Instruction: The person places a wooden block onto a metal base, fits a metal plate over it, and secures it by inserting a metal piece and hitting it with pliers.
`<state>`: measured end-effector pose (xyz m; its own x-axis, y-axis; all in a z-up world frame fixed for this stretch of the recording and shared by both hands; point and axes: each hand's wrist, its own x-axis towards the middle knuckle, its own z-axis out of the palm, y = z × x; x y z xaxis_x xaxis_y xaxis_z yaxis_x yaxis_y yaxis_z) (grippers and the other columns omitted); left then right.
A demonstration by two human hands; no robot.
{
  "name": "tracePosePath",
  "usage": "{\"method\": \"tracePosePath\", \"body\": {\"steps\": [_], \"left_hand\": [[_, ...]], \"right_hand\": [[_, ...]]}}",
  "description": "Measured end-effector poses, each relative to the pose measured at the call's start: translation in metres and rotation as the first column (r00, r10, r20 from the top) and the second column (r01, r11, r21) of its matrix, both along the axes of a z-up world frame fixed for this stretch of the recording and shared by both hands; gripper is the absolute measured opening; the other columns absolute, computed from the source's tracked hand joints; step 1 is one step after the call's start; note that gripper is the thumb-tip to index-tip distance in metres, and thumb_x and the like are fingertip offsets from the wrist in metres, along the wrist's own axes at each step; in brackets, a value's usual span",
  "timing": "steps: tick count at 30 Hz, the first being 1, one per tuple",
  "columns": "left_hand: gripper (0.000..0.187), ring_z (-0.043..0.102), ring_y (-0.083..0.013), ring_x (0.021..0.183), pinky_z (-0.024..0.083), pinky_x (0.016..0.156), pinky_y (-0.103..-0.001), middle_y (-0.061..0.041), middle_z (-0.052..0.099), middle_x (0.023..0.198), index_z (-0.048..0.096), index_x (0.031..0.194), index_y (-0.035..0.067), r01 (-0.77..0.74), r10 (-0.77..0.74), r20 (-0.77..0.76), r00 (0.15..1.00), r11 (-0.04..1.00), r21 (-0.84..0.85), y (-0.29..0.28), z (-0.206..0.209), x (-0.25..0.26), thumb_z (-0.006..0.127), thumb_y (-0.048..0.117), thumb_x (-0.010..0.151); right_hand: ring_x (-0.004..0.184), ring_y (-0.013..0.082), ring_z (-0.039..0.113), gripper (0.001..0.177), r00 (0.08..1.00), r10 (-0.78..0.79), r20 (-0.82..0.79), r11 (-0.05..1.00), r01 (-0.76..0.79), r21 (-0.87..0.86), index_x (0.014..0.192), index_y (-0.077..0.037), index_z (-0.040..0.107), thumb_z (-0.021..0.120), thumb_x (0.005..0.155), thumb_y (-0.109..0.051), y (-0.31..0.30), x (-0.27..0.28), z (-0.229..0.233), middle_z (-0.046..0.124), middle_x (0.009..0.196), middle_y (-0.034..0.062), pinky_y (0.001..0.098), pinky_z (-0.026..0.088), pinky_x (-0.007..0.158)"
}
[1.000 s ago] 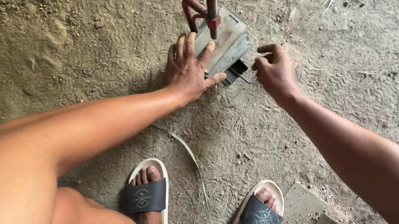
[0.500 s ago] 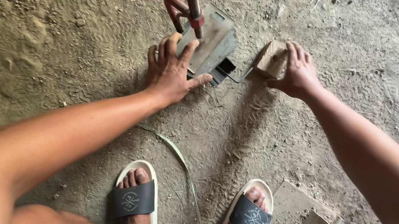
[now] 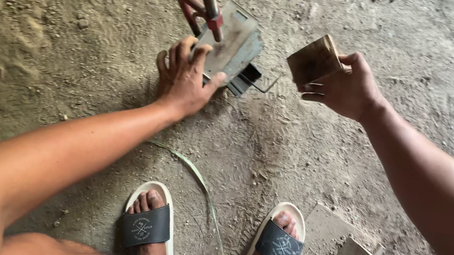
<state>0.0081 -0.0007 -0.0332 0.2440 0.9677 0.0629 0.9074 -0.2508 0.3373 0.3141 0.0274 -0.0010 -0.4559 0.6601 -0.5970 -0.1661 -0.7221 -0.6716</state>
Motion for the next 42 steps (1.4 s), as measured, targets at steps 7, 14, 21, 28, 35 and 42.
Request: {"method": "tracePosePath", "body": {"steps": [7, 14, 21, 28, 35, 42], "left_hand": [[0.052, 0.029, -0.0265, 0.114, 0.021, 0.094, -0.046, -0.011, 0.034, 0.115, 0.032, 0.112, 0.014, 0.007, -0.008, 0.008, 1.0, 0.999, 0.052, -0.001, 0.012, 0.002, 0.059, 0.039, 0.077], [0.06, 0.038, -0.0232, 0.101, 0.027, 0.088, -0.039, -0.011, 0.041, 0.104, 0.033, 0.115, 0.008, 0.002, -0.005, 0.041, 0.999, 0.996, 0.084, 0.0, 0.035, 0.008, 0.059, 0.042, 0.072], [0.086, 0.04, -0.0255, 0.094, 0.034, 0.08, -0.04, -0.013, 0.038, 0.101, 0.026, 0.12, 0.001, 0.007, -0.026, 0.174, 0.984, 0.994, 0.112, -0.019, 0.035, 0.023, 0.065, 0.048, 0.06], [0.086, 0.045, -0.0281, 0.098, 0.05, 0.079, -0.034, -0.018, 0.026, 0.114, 0.012, 0.131, -0.004, 0.148, -0.096, 0.503, 0.859, 0.987, -0.065, -0.035, 0.06, 0.044, 0.062, 0.023, 0.066], [0.09, 0.041, -0.03, 0.111, 0.045, 0.089, -0.033, -0.018, 0.026, 0.12, 0.01, 0.134, -0.001, 0.164, -0.097, 0.599, 0.795, 0.985, -0.058, -0.034, 0.085, 0.05, 0.065, 0.013, 0.063], [0.082, 0.041, -0.0285, 0.115, 0.039, 0.096, -0.035, -0.02, 0.035, 0.12, 0.013, 0.135, -0.003, 0.224, -0.138, 0.684, 0.716, 0.974, -0.039, -0.028, 0.087, 0.044, 0.061, 0.012, 0.07]], "right_hand": [[0.095, 0.0277, 0.047, 0.066, 0.997, 0.067, -0.048, 0.998, -0.067, 0.014, 0.128, -0.004, 0.031, 0.026, 0.073, -0.04, -0.016, -0.007, 0.026, 0.046, 0.11, 0.017, 0.0402, 0.038, 0.087], [0.095, 0.0249, 0.05, 0.06, 0.997, 0.073, 0.037, 0.978, -0.079, 0.191, 0.122, 0.003, 0.034, 0.035, 0.075, -0.035, -0.015, -0.02, 0.037, 0.05, 0.107, 0.0185, 0.0388, 0.041, 0.086], [0.092, 0.0219, 0.05, 0.054, 0.557, -0.294, 0.776, 0.611, -0.515, 0.601, 0.114, -0.005, 0.035, 0.064, 0.075, -0.029, -0.037, -0.064, 0.05, 0.048, 0.103, 0.0138, 0.0358, 0.046, 0.079], [0.093, 0.0245, 0.044, 0.062, 0.427, -0.384, 0.819, 0.52, -0.633, 0.574, 0.109, -0.006, 0.037, 0.074, 0.067, -0.032, -0.065, -0.088, 0.053, 0.042, 0.099, 0.013, 0.0376, 0.043, 0.083], [0.109, 0.0266, 0.043, 0.074, 0.622, -0.461, 0.633, 0.422, -0.473, 0.773, 0.117, -0.005, 0.033, 0.075, 0.069, -0.041, -0.065, -0.082, 0.054, 0.041, 0.112, 0.0133, 0.0425, 0.04, 0.095], [0.119, 0.0278, 0.039, 0.074, 0.731, -0.429, 0.531, 0.4, -0.373, 0.837, 0.12, -0.007, 0.031, 0.072, 0.07, -0.041, -0.061, -0.08, 0.058, 0.035, 0.119, 0.0138, 0.0405, 0.04, 0.096]]}}
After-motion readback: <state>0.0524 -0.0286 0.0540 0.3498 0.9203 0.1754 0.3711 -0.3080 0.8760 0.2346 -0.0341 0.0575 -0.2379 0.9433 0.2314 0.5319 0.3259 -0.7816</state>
